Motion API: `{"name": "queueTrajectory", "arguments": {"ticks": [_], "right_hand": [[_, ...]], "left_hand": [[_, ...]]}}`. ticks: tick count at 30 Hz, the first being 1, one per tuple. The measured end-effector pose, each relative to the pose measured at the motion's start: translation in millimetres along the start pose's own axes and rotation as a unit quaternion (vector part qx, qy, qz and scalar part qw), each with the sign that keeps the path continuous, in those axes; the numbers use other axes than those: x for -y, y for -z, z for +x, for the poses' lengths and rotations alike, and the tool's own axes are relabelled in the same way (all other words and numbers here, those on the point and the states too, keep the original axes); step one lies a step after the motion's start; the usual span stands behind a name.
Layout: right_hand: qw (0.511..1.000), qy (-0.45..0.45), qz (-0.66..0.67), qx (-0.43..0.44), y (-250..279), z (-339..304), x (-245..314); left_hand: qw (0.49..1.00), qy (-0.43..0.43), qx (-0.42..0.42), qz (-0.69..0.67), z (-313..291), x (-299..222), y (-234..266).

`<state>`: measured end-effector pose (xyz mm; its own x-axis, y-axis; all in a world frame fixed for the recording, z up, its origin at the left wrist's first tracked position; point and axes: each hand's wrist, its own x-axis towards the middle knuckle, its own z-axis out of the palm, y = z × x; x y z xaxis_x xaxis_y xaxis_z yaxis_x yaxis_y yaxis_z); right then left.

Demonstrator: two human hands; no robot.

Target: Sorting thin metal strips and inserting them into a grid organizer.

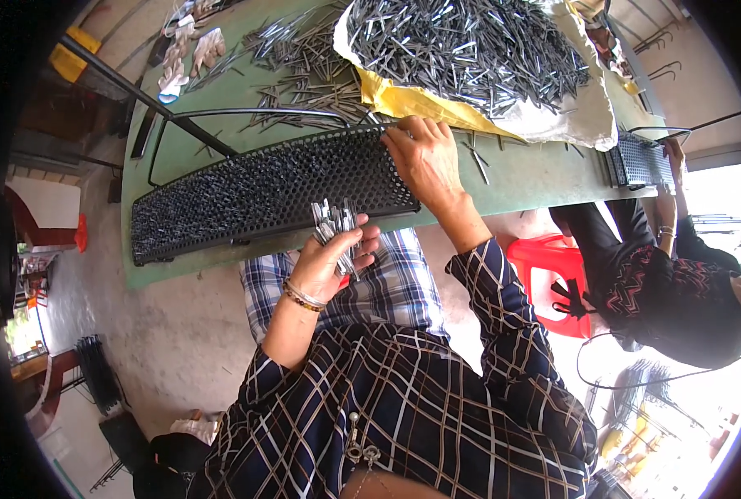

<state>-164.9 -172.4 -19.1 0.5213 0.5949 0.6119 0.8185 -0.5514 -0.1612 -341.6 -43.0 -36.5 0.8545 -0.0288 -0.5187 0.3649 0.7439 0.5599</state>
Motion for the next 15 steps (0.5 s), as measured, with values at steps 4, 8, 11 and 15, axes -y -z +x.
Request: {"name": "queueTrajectory", "arguments": {"ticks": [4,8,11,15], "right_hand": [[1.0,-0.009,0.002,0.026,1.7,7.0,-0.5],[0.997,0.006,-0.035,0.074,5.7,12.5,1.6],[0.997,-0.003,-0.021,0.077,4.6,6.7,-0.7],[0.996,-0.047,0.077,0.023,11.9,2.1,9.0]], "left_hand": [[1.0,-0.01,0.007,0.01,0.5,1.4,0.0],[1.0,-0.01,0.002,0.023,-2.6,-1.5,0.5],[0.999,-0.032,0.0,0.04,-0.4,-0.3,4.4],[0.999,-0.041,-0.012,0.019,-1.2,-2.1,4.0]]}}
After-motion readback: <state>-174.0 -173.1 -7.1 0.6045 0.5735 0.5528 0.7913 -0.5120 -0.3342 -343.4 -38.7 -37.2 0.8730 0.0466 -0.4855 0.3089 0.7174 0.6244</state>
